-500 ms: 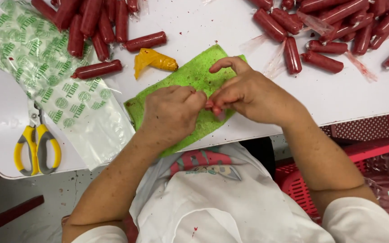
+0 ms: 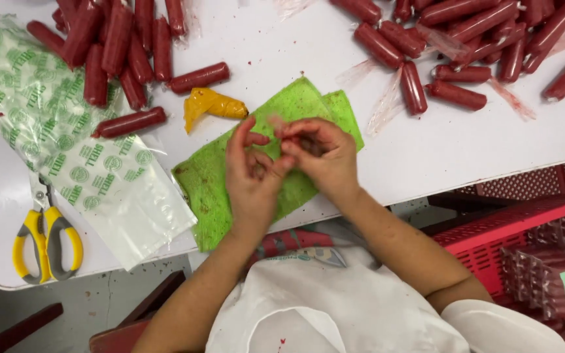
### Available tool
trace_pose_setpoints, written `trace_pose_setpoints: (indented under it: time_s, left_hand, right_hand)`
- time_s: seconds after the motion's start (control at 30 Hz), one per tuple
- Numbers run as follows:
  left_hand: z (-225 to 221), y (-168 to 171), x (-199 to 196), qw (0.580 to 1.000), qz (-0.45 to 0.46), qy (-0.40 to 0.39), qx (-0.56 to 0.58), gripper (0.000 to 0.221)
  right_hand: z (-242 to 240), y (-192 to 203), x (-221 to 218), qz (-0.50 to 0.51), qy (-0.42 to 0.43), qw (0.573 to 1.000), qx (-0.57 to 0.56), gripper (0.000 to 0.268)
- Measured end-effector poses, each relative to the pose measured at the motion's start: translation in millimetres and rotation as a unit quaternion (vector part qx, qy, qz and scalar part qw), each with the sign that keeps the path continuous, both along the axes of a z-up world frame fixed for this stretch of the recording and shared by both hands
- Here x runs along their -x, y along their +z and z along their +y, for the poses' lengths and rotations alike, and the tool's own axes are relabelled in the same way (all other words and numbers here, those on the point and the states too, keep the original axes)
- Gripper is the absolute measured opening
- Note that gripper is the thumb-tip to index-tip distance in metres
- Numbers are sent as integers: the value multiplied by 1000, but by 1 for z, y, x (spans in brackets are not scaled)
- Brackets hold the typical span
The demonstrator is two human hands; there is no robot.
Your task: The person ties individual sausages using thin plastic strings. They pick up a sausage, wrap the string around it, and tie a knot before placing the tied sausage on the table. The process is repeated continuously throughout the video.
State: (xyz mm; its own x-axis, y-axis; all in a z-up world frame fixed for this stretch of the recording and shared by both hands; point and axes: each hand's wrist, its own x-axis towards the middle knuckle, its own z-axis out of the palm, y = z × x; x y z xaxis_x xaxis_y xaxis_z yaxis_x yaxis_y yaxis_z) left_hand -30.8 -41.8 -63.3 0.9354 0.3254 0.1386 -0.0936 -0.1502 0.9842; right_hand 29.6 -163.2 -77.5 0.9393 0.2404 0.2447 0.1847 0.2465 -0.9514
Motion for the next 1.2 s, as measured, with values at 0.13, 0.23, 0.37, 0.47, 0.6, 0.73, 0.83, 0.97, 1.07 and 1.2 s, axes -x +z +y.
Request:
trace_pose_setpoints:
  time_s: [0.13, 0.23, 0.37, 0.47, 0.6, 0.73, 0.83, 0.97, 1.07, 1.2]
  left_hand:
    - [13, 2, -45, 987, -137, -68, -43, 20]
    - [20, 22, -61, 958, -185, -199, -93, 24]
    - [41, 48, -109, 760, -267, -210, -554, 11]
    - [48, 15, -212, 744, -347, -186, -539, 12]
    - [6, 59, -338, 790, -111, -233, -557, 23]
    - [6, 19, -404, 650, 73, -192, -732, 33]
    - [25, 19, -390, 709, -22, -176, -683, 12]
    - [27, 106, -261, 792, -314, -285, -439, 30]
    - [33, 77, -136, 802, -317, -398, -314, 17]
    - [39, 44, -47, 866, -233, -335, -289, 14]
  right_hand:
    - [-12, -27, -15, -18, -55, 992, 116, 37]
    - [-21, -19, -21, -125, -38, 965, 226, 39]
    - [-41, 26, -32, -56, 79, 975, 201, 10]
    - [-62, 35, -86, 32, 55, 985, 159, 14]
    - [-107, 94, -173, -39, -109, 921, 372, 4]
    - [-112, 144, -158, -96, -191, 855, 472, 71]
    - [-119, 102, -126, -83, -39, 945, 314, 50]
    - [-91, 43, -102, 201, 144, 968, 52, 78]
    - [-57, 30, -102, 297, 166, 909, -240, 74]
    - [-23, 43, -73, 340, 12, 867, -365, 22]
